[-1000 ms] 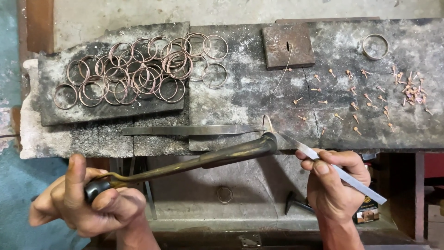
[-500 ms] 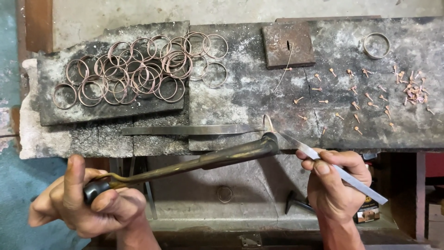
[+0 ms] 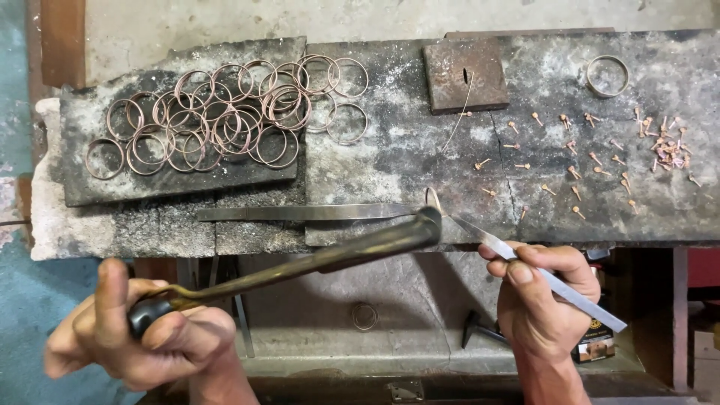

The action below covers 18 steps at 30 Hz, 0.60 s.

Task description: Soldering a series of small metal rings using a blowtorch and a solder pick on a jeweler's workbench.

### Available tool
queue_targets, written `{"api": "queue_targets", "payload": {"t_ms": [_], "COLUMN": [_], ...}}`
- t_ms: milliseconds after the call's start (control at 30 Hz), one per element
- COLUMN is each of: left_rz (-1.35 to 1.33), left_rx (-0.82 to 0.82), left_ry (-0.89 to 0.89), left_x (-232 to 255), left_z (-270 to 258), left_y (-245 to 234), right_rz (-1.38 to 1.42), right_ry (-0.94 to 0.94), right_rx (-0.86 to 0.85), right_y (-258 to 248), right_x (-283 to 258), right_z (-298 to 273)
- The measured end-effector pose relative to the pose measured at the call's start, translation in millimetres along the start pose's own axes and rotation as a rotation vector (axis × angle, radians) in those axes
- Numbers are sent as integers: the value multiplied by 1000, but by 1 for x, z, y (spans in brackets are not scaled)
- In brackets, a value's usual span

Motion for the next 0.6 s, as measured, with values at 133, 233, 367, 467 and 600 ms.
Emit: {"api": "queue_targets", "payload": {"t_ms": [133, 233, 367, 467, 600], "left_rz": [69, 59, 101, 106, 116], "left_rx": [84, 68, 24, 19, -13], "left_ry": [-35, -89, -110, -106, -119], "left_x": [-5, -3, -4, -1, -3], "left_z": [0, 3, 4, 5, 4], "left_y": [-4, -3, -1, 0, 0], "right_rz": [6, -19, -4, 5, 21], "right_ry": [-4, -7, -11, 4, 24], "right_rx": [-1, -3, 2, 17, 22], "right_y": [0, 2, 1, 1, -2], "right_x": [0, -1, 0, 0, 0], "right_z": [0, 1, 1, 0, -1]}}
Point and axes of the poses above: each hand's wrist, its own z-axis towards the middle knuckle, its own y-axis out of the palm, x = y × z, the point moved 8 cm from there along z, towards the middle knuckle, and after that the axes turned 9 degrees about x, right-handed, at the moved point
